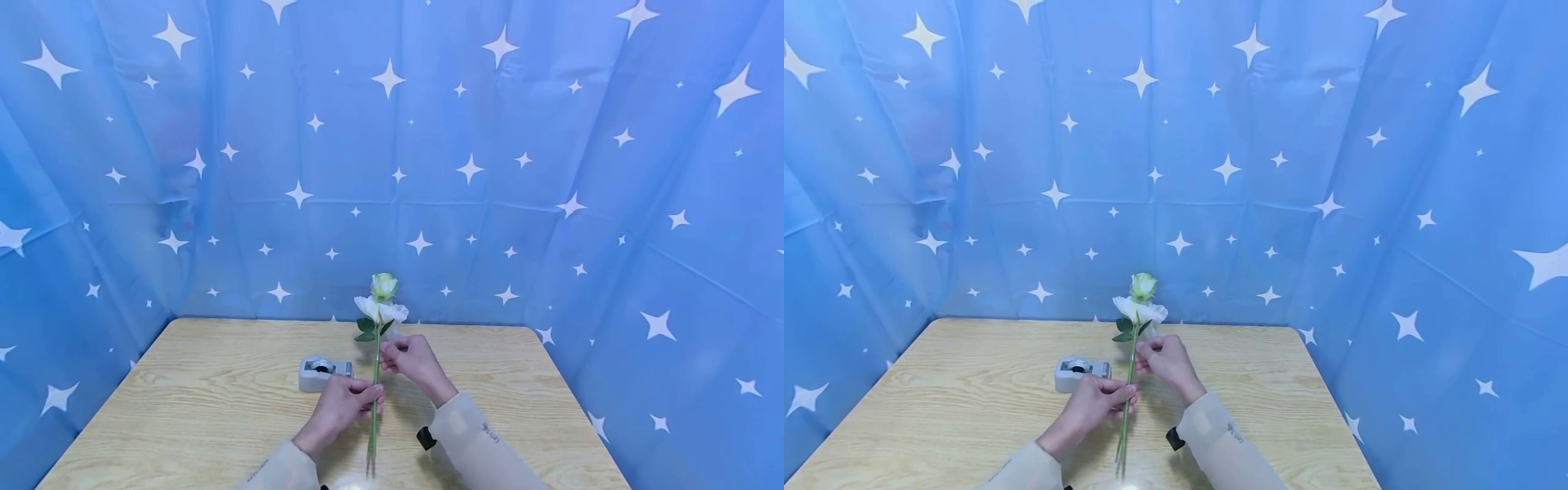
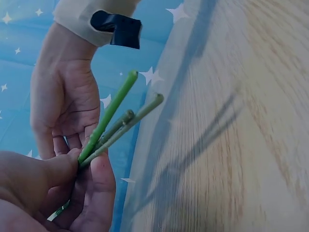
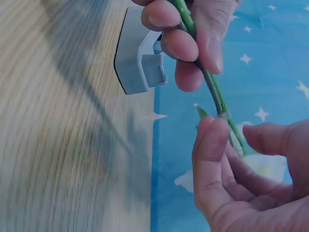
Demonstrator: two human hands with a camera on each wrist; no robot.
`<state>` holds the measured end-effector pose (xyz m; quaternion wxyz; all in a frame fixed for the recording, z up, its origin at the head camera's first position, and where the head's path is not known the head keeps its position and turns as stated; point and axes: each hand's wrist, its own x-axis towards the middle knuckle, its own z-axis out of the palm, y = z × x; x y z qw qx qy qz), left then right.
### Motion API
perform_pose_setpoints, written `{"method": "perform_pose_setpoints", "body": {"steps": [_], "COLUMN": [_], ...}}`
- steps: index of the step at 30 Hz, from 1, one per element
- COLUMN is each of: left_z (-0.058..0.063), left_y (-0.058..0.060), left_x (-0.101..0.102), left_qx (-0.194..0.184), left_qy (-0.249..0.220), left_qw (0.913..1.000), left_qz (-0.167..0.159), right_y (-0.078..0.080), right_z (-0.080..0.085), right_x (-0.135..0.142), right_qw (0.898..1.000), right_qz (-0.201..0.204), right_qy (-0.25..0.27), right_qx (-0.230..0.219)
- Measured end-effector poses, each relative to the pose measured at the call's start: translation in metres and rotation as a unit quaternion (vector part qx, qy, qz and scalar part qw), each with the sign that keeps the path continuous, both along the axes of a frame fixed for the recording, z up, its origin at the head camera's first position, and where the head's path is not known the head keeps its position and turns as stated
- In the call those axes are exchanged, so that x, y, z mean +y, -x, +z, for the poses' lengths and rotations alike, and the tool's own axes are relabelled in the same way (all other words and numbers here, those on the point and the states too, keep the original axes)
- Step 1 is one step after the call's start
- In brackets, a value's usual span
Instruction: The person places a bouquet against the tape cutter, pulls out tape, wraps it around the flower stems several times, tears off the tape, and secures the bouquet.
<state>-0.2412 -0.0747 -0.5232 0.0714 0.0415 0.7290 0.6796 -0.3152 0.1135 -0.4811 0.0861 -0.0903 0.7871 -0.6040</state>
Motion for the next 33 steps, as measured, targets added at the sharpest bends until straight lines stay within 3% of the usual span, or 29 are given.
{"method": "perform_pose_setpoints", "body": {"steps": [11, 20, 26, 33], "left_z": [-0.003, -0.004, -0.004, -0.010], "left_y": [0.003, 0.001, 0.000, 0.001], "left_x": [0.000, 0.000, -0.004, -0.013], "left_qx": [0.042, 0.058, 0.036, -0.023], "left_qy": [0.084, 0.108, 0.084, 0.012], "left_qw": [0.9955, 0.9923, 0.9956, 0.9996], "left_qz": [0.008, 0.017, 0.021, -0.013], "right_y": [0.007, 0.013, 0.013, 0.011], "right_z": [-0.005, -0.008, -0.009, -0.009], "right_x": [-0.007, -0.012, -0.012, -0.012], "right_qw": [0.999, 0.997, 0.998, 0.999], "right_qz": [-0.016, -0.018, -0.011, 0.003], "right_qy": [-0.030, -0.067, -0.064, -0.041], "right_qx": [0.014, 0.029, 0.025, 0.009]}}
